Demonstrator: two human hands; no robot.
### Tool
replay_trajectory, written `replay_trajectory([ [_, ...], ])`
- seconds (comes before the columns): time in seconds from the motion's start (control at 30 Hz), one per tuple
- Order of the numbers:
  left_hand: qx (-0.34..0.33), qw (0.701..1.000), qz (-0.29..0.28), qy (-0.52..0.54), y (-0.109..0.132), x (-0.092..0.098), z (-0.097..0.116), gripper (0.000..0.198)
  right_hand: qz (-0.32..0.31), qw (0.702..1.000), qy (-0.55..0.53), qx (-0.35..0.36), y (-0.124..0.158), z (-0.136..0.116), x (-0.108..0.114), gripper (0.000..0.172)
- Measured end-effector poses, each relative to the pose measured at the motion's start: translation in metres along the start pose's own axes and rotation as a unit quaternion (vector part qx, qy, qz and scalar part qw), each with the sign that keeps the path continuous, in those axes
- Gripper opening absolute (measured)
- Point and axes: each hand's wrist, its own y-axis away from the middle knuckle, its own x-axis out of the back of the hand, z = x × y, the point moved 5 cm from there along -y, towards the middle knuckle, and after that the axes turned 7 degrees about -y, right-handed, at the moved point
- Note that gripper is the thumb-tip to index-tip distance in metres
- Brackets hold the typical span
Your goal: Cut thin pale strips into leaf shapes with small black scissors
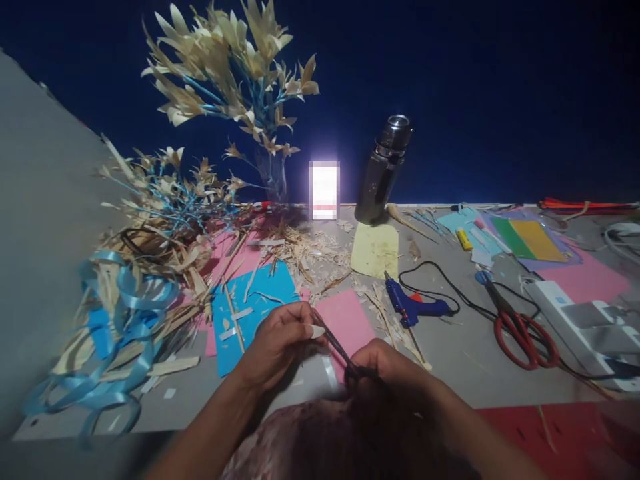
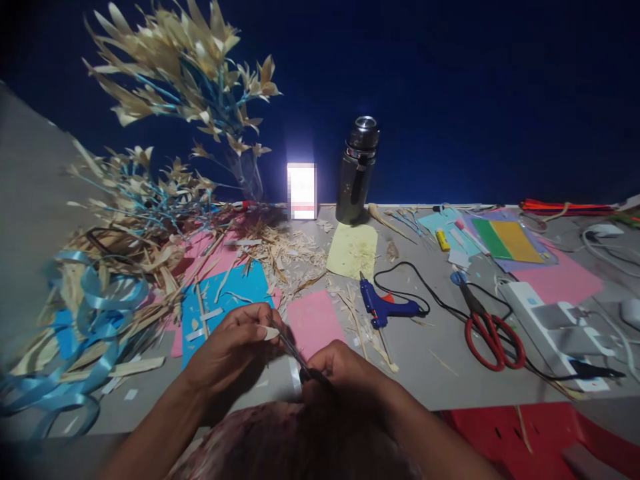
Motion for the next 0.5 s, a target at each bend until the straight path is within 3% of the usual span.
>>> replay_trajectory([
  [0.23,0.015,1.000,-0.009,0.001,0.0001,-0.0021,0.0004,0.010,0.007,0.999,0.034,-0.014,0.0014,-0.0014,0.0017,0.046],
  [0.5,0.024,1.000,-0.010,-0.002,0.0002,0.0018,-0.0020,0.013,0.011,0.999,0.039,-0.010,0.0020,-0.0003,0.0037,0.040],
])
